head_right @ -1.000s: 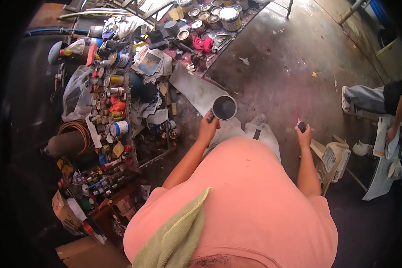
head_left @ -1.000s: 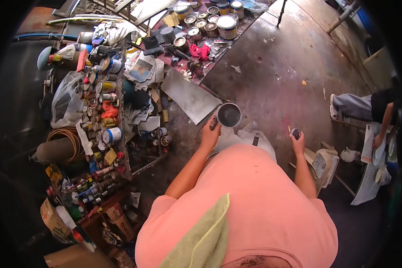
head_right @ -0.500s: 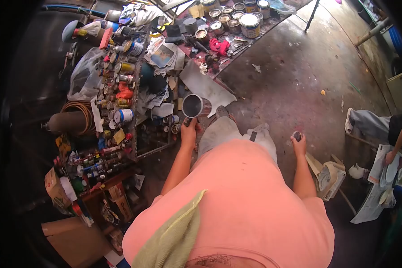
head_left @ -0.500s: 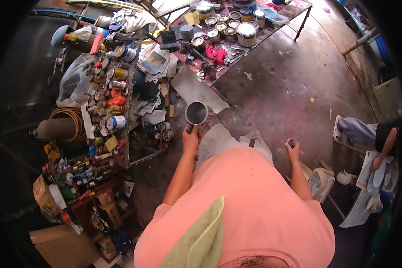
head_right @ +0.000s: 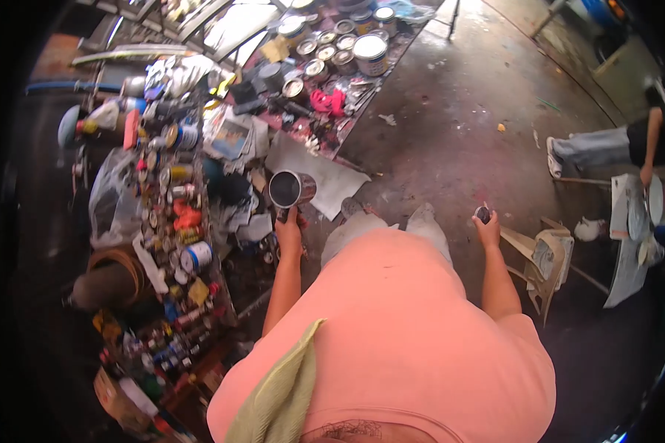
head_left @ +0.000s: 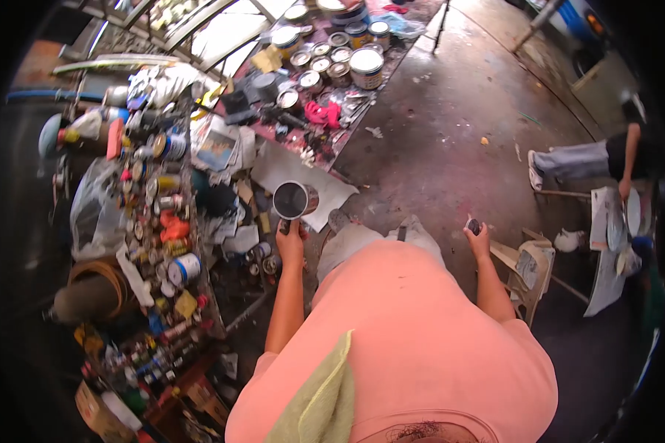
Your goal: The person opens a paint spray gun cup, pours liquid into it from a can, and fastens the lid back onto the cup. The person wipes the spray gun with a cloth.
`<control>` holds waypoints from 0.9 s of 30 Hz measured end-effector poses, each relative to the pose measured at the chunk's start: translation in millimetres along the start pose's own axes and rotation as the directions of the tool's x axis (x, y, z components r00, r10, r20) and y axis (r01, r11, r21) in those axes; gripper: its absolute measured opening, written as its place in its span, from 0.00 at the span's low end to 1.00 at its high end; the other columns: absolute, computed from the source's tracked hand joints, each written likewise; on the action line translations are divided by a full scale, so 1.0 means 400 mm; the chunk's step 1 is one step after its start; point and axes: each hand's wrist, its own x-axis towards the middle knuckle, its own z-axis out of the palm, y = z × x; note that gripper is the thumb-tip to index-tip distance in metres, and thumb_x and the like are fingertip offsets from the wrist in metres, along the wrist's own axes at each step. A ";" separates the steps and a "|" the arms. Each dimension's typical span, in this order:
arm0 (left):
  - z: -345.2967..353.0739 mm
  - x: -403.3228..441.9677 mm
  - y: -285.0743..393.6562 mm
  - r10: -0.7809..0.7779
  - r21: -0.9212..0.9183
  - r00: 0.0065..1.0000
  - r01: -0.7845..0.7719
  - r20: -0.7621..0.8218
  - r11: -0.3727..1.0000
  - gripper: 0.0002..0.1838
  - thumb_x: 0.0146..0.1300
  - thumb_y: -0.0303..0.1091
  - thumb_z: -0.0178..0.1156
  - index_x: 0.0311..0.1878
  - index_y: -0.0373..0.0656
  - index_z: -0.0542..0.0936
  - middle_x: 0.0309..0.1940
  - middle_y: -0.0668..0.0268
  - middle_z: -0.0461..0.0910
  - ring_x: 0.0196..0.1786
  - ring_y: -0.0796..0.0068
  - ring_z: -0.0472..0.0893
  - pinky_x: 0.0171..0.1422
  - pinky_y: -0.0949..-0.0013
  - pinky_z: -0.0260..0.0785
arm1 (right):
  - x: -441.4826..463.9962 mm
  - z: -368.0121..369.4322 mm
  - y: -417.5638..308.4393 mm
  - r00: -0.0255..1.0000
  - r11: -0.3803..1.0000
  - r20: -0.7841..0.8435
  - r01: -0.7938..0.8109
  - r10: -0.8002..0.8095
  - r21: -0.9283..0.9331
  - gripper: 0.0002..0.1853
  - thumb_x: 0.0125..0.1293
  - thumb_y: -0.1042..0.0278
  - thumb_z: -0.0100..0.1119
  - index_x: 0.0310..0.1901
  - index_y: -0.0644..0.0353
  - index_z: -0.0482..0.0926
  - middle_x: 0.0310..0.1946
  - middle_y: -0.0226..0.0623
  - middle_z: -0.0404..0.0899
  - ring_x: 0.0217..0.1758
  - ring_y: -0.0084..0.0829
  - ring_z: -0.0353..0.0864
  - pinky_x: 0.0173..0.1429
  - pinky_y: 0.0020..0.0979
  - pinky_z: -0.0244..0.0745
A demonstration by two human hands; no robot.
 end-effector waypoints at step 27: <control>-0.080 0.214 0.029 -0.034 0.030 0.998 0.036 -0.043 0.999 0.11 0.72 0.42 0.58 0.38 0.46 0.75 0.20 0.73 0.68 0.19 0.80 0.68 0.21 0.73 0.61 | -0.067 0.077 -0.190 0.969 0.970 0.058 -0.238 0.241 -0.053 0.52 0.49 0.41 0.72 0.71 0.63 0.61 0.66 0.53 0.70 0.70 0.52 0.68 0.72 0.45 0.64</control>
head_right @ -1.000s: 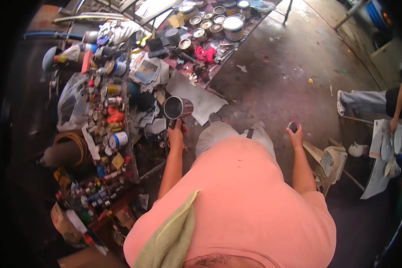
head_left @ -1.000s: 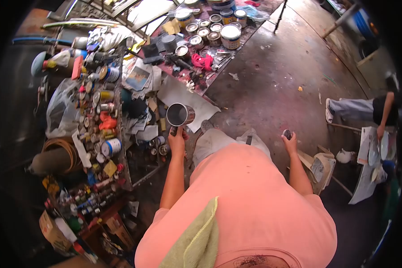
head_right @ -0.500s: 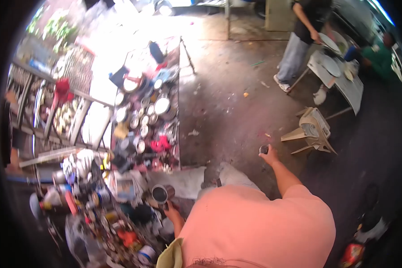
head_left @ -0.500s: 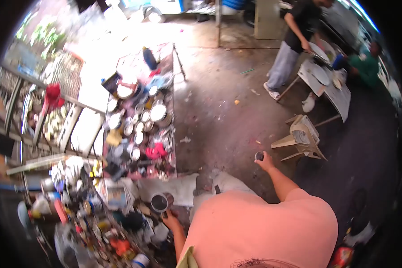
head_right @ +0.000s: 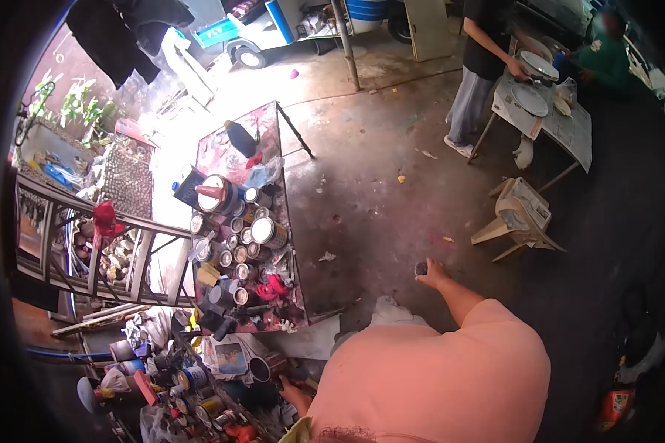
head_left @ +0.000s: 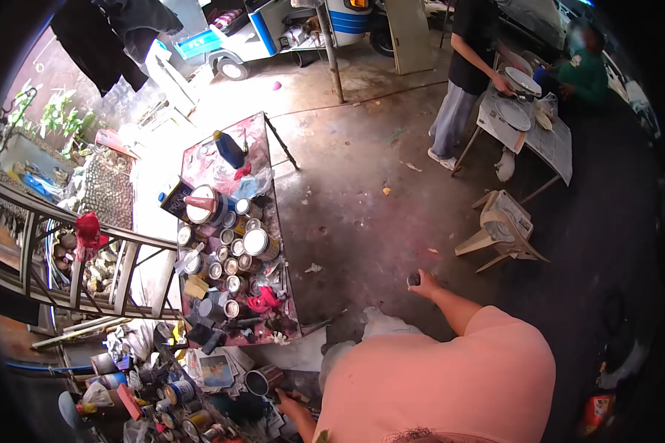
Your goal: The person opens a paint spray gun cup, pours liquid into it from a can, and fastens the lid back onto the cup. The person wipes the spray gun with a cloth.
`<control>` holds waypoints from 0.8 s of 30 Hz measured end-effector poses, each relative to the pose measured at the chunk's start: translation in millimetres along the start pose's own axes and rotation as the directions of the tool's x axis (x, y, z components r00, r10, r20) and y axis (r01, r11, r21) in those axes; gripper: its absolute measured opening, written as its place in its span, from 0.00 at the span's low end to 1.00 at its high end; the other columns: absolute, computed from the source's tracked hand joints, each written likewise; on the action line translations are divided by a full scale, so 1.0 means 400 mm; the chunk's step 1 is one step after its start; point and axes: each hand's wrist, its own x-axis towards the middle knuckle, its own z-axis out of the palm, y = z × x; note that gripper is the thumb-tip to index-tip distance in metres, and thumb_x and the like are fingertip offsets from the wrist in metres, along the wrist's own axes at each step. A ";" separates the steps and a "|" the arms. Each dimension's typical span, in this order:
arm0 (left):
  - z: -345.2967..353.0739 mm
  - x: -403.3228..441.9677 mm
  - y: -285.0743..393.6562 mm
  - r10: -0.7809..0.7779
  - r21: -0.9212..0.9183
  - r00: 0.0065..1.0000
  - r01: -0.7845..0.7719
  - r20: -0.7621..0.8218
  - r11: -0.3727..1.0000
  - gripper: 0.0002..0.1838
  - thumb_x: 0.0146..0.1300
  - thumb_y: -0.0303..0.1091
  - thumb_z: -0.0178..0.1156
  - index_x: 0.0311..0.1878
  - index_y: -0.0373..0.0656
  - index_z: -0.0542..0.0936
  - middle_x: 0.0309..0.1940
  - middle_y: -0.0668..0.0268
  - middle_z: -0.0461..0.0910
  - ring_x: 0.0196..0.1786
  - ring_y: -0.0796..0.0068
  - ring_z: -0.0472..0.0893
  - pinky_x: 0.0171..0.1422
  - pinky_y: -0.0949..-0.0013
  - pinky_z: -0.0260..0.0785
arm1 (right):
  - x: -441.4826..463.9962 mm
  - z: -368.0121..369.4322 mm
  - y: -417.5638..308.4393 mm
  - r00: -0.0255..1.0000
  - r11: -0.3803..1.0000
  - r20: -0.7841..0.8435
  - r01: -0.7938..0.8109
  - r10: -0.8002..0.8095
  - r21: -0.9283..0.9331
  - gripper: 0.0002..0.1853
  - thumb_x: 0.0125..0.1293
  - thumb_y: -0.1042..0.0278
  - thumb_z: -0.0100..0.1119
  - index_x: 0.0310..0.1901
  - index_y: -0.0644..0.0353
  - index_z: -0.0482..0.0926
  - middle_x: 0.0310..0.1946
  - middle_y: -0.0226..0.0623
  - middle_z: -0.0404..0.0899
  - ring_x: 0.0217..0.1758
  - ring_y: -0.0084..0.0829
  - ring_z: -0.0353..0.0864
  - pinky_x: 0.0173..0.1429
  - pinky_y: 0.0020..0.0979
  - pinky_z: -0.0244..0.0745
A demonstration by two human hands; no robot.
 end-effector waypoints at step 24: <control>-0.089 -0.151 -0.095 -0.081 -0.194 0.973 0.039 -0.215 0.980 0.15 0.67 0.44 0.65 0.34 0.46 0.72 0.20 0.75 0.66 0.18 0.84 0.64 0.20 0.76 0.58 | 0.124 0.025 -0.036 0.949 0.944 0.093 0.310 -0.300 -0.117 0.48 0.51 0.49 0.74 0.68 0.72 0.65 0.62 0.60 0.74 0.66 0.51 0.74 0.69 0.41 0.67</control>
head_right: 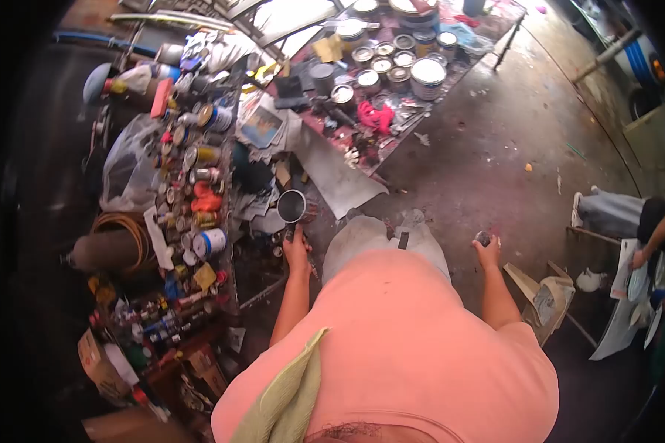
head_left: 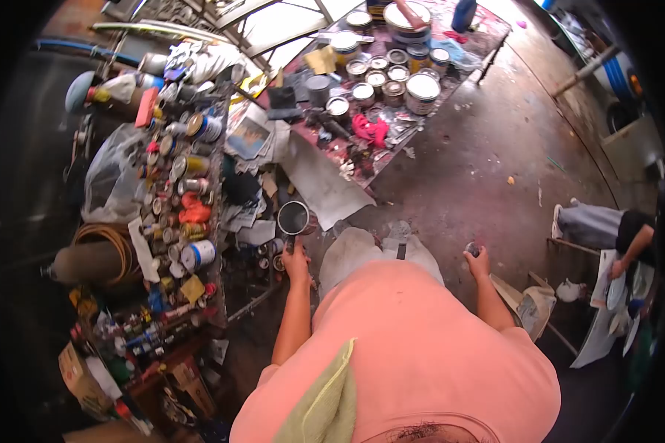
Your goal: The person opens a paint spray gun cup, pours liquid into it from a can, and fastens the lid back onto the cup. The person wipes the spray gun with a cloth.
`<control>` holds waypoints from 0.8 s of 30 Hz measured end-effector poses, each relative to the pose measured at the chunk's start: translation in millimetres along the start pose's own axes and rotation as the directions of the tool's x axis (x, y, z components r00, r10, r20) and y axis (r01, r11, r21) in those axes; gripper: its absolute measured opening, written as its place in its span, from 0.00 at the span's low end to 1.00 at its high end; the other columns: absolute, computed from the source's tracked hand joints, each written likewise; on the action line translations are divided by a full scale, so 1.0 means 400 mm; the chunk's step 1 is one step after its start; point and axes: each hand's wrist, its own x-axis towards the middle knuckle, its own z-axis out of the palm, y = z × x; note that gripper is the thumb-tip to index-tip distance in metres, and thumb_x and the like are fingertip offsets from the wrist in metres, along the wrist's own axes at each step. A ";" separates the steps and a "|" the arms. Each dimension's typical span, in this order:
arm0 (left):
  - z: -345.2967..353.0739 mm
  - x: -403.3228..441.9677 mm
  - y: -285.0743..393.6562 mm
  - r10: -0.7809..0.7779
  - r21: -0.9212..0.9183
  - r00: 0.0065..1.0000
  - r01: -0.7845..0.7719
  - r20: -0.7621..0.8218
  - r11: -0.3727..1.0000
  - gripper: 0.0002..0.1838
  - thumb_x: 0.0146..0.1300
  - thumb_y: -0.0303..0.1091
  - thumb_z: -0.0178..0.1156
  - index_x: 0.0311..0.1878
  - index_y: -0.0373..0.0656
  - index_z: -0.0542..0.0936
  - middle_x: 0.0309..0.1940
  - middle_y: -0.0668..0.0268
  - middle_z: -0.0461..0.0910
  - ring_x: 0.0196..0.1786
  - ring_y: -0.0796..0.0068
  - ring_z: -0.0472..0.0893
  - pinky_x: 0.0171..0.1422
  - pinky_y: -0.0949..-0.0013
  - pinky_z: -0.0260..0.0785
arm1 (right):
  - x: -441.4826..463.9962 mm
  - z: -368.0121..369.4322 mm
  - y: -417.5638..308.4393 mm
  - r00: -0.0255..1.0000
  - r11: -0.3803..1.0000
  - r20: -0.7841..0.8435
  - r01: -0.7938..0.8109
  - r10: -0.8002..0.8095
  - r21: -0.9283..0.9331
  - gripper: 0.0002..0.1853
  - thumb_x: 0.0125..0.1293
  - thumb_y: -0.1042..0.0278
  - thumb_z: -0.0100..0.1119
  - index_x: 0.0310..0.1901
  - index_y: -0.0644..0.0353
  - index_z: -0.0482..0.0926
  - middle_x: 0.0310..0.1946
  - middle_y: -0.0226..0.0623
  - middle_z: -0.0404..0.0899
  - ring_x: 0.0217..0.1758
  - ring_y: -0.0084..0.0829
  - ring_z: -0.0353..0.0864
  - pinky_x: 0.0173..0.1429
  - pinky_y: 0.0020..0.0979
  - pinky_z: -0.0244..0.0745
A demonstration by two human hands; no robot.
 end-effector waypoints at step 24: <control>-0.093 0.336 0.288 0.300 -0.058 0.939 -0.294 0.170 0.954 0.38 0.63 0.46 0.69 0.69 0.34 0.67 0.50 0.61 0.76 0.47 0.75 0.72 0.51 0.72 0.63 | -0.049 0.170 -0.260 0.995 0.979 -0.090 -0.023 0.042 0.201 0.48 0.55 0.53 0.73 0.69 0.76 0.60 0.65 0.61 0.70 0.69 0.52 0.70 0.72 0.41 0.63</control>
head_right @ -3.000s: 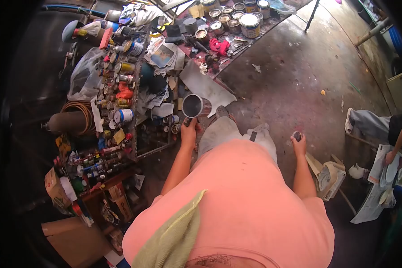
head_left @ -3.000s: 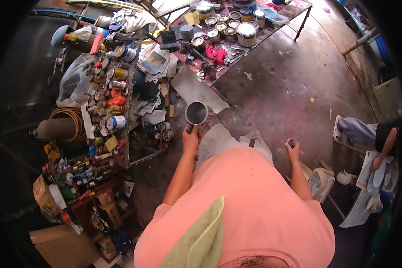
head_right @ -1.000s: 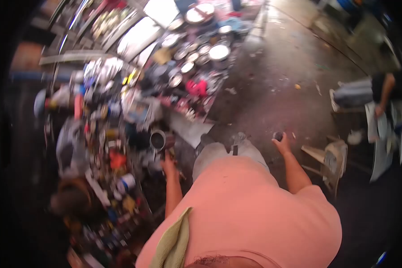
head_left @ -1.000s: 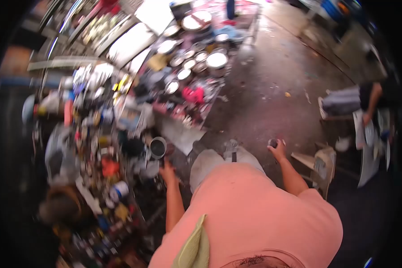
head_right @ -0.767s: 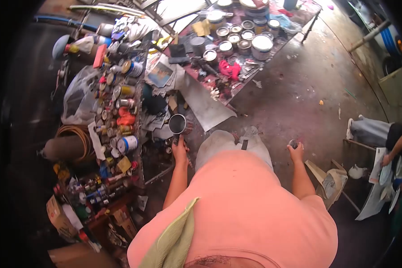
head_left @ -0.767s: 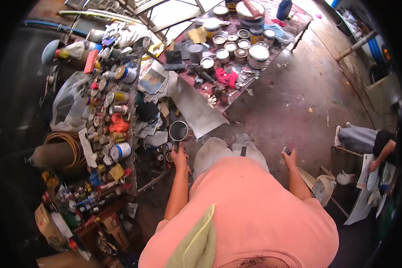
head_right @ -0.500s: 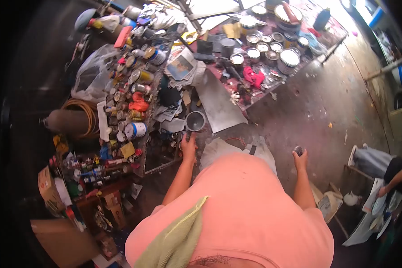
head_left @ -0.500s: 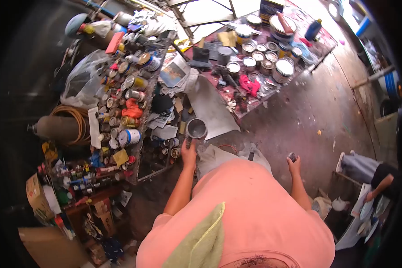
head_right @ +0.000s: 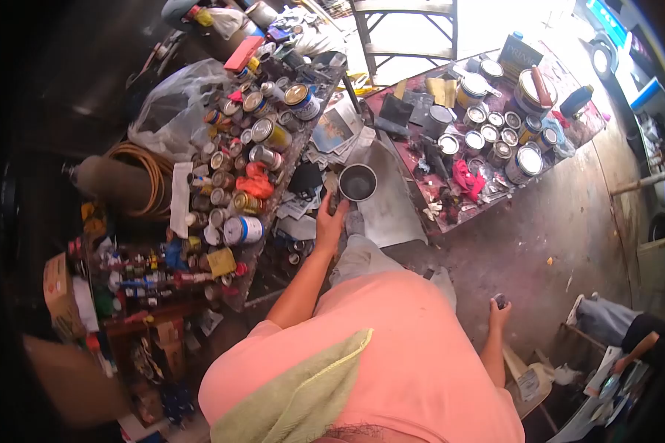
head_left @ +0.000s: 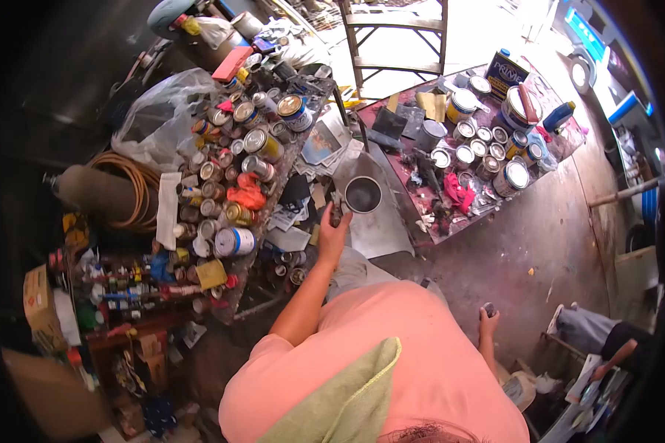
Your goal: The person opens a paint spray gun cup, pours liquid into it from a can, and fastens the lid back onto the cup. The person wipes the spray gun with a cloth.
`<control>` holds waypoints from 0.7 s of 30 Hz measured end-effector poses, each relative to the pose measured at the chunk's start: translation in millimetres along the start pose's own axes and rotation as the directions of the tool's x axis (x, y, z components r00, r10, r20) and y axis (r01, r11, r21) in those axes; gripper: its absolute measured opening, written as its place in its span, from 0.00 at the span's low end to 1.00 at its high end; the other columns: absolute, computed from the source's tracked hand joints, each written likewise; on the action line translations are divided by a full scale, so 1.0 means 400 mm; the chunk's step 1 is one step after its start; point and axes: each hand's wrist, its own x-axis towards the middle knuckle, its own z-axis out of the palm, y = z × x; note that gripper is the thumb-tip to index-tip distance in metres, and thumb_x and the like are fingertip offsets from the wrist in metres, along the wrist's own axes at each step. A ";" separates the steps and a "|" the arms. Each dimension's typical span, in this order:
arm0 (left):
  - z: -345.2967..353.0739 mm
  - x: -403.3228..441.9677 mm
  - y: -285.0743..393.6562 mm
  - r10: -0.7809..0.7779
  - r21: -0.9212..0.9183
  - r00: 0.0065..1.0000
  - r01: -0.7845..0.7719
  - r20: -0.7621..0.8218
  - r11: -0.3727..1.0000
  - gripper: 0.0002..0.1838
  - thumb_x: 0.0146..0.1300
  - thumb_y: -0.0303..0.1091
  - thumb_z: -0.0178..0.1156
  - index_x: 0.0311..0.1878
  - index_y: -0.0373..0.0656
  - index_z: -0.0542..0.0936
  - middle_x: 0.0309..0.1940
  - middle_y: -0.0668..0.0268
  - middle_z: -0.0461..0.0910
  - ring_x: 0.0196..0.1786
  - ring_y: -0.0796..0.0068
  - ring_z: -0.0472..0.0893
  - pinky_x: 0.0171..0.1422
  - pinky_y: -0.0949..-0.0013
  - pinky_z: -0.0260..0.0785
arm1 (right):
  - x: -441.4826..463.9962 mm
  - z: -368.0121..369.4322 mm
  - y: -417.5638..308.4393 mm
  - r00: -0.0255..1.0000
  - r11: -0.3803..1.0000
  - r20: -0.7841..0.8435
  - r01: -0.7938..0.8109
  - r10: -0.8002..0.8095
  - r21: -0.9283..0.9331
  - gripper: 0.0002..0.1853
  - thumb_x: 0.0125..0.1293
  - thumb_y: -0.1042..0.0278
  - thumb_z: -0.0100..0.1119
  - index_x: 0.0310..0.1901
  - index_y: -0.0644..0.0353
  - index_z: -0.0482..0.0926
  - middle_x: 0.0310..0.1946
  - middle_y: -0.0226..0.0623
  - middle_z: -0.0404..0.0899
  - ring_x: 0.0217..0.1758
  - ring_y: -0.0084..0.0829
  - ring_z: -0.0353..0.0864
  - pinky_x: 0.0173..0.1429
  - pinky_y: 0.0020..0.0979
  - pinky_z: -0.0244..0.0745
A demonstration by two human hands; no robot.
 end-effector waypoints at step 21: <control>-0.546 1.195 0.394 0.165 -0.300 0.966 -0.221 -0.199 0.928 0.17 0.75 0.49 0.48 0.54 0.47 0.74 0.28 0.71 0.73 0.24 0.82 0.70 0.26 0.76 0.64 | -0.541 0.450 -0.196 0.889 0.946 -0.336 -0.257 0.312 0.199 0.46 0.54 0.54 0.75 0.64 0.79 0.64 0.60 0.62 0.73 0.63 0.49 0.75 0.67 0.41 0.69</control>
